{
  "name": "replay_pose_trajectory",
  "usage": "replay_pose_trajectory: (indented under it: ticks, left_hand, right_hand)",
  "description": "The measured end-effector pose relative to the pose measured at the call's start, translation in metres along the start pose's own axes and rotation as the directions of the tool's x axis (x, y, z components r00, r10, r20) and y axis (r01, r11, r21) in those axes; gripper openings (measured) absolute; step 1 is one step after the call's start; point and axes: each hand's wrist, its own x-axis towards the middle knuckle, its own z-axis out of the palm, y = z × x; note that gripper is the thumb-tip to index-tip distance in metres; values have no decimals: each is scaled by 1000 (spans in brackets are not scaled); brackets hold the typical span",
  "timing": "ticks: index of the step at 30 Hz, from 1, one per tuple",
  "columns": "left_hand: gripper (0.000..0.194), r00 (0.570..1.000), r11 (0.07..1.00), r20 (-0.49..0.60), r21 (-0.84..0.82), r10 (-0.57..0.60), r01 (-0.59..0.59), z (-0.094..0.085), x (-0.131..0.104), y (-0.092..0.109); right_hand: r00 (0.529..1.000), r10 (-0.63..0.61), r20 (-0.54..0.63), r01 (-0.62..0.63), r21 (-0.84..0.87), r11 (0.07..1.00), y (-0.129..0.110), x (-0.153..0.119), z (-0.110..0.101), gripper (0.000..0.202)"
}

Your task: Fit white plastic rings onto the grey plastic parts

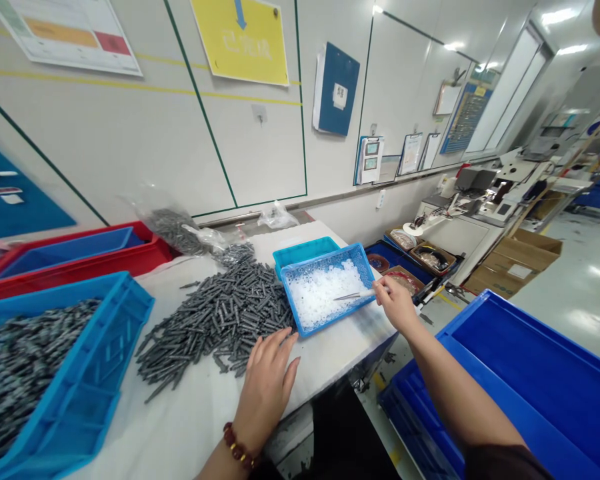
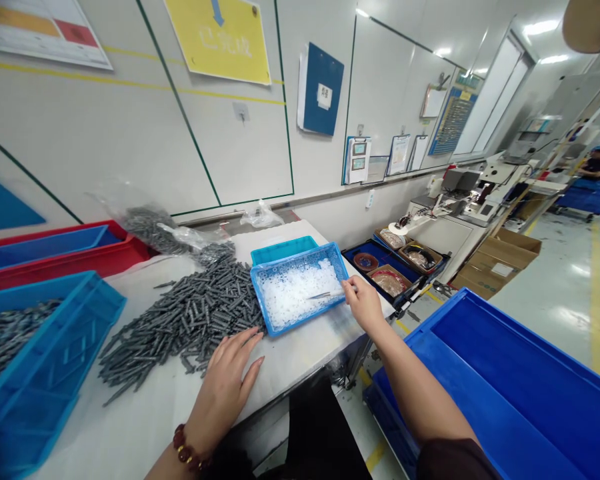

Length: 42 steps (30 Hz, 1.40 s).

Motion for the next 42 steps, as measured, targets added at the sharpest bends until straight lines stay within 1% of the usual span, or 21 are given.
replay_pose_trajectory:
  ticks: [5,11,18,21,25,27,29,32,36,42]
  left_hand:
    - [29,1000,1000,9,-4,-4,4,2,0,0]
    - [28,1000,1000,15,7,3,-3,5,-2,-1]
    - [27,999,1000,45,20,8,-9,4,-3,0]
    - [27,999,1000,39,8,-2,2,4,-2,2]
    - [27,999,1000,49,11,12,-13,5,-2,3]
    - [27,998,999,54,17,30,-31,4,-2,2]
    - [27,998,999,56,20,36,-37,4,-3,1]
    - [26,998,999,49,29,28,-30,3,-4,0]
    - [26,998,999,62,28,34,-35,5,-5,0]
    - [26,997,999,75,14,35,-36,7,-6,0]
  right_hand:
    - [1000,10,25,-9,-21,1000,1,0,-6,28]
    - [999,26,43,-25,-27,999,2,-2,-6,28]
    - [997,50,57,-51,19,999,6,-4,-6,29]
    - [996,68,61,-74,110,991,9,-6,1,28]
    - [984,166,72,-180,302,936,17,-11,22,32]
    - [977,199,74,-212,346,914,22,-12,31,35]
    - [973,223,64,-231,373,899,26,-12,34,37]
    - [966,253,47,-251,400,882,30,-11,28,37]
    - [966,257,32,-249,394,885,32,-12,18,34]
    - [969,246,2,-230,363,903,29,-15,16,31]
